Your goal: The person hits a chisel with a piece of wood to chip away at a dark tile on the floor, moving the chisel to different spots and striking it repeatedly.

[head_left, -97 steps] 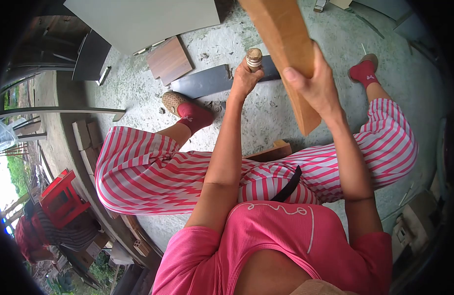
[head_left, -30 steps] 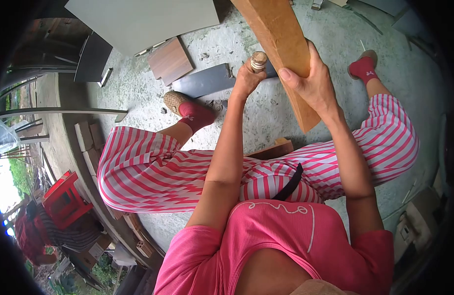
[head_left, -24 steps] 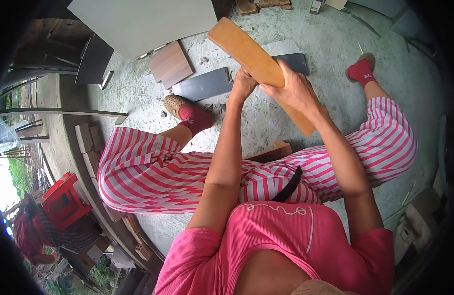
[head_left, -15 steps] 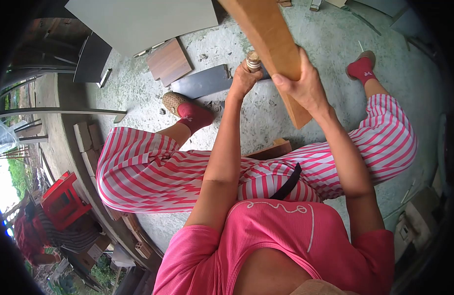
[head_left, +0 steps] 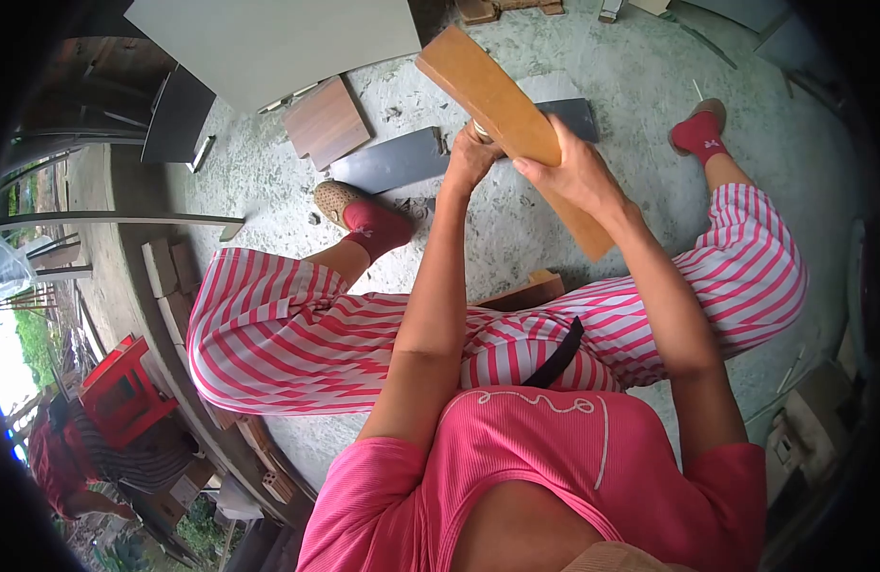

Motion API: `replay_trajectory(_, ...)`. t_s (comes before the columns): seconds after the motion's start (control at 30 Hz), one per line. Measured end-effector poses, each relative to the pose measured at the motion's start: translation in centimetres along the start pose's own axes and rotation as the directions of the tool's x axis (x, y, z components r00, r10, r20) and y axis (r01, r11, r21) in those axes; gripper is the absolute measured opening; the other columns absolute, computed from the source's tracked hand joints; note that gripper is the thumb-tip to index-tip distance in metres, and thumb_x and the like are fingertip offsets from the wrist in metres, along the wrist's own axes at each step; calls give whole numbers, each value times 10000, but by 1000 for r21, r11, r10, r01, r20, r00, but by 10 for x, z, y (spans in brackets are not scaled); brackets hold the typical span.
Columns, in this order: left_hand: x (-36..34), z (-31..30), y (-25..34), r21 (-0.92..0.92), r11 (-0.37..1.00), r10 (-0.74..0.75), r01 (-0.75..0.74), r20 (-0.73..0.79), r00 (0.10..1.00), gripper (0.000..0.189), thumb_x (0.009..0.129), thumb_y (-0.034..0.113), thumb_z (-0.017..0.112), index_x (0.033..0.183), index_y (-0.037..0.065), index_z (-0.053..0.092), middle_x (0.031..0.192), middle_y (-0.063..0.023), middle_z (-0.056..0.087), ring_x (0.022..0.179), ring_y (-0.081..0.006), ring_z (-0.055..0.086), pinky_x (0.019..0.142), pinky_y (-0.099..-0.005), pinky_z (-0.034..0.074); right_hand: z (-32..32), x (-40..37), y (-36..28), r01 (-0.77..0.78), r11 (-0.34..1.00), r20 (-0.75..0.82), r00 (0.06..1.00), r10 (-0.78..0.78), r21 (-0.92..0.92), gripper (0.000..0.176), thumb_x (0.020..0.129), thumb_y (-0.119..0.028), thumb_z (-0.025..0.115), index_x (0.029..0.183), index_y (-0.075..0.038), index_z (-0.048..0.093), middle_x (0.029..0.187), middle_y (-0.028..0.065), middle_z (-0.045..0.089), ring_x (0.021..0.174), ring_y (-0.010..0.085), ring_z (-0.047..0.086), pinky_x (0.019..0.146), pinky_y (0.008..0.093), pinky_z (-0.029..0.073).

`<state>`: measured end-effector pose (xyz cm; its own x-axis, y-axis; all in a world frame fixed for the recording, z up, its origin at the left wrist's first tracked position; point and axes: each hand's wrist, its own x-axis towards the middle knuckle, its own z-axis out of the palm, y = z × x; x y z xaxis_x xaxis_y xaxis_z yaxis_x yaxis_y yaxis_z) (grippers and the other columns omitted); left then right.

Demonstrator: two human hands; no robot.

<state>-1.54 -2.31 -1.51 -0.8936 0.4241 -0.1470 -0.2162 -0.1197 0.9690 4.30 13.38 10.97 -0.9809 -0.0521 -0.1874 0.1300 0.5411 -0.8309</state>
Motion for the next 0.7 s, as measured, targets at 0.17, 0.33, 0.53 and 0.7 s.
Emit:
replay_trajectory(0.17,1,-6,-11,46,997,-54,58,-88,995,217,746,14,668,951,39,601,873,6,657,782,-69,585,685,-239,496,-7,2,-13,58,997,-56,997,-60,-46,691,695,-487,696,1175,-40,479,938,169,656,872,328,652,747,390,516)
replay_trajectory(0.33,4,-4,-13,69,994,-82,89,-102,991,239,716,-11,652,946,34,612,855,16,649,765,-73,570,687,-246,486,-25,-6,-38,114,975,-145,986,-87,189,702,693,-445,722,1212,-47,466,943,171,656,873,319,653,753,389,517)
replay_trajectory(0.53,-4,2,14,121,992,32,-22,-79,996,295,726,42,721,1003,41,620,902,3,661,795,-74,582,730,-250,499,4,7,-5,-43,991,26,999,47,-129,755,684,-492,701,1262,-78,448,992,200,647,921,348,638,797,396,508)
replay_trajectory(0.7,0,0,-14,142,990,29,-17,-81,996,275,739,37,708,1000,40,620,900,3,662,815,-78,591,736,-258,501,-16,-4,-31,188,973,-194,968,-160,134,686,708,-459,709,1185,-30,467,899,166,658,808,301,661,702,339,530)
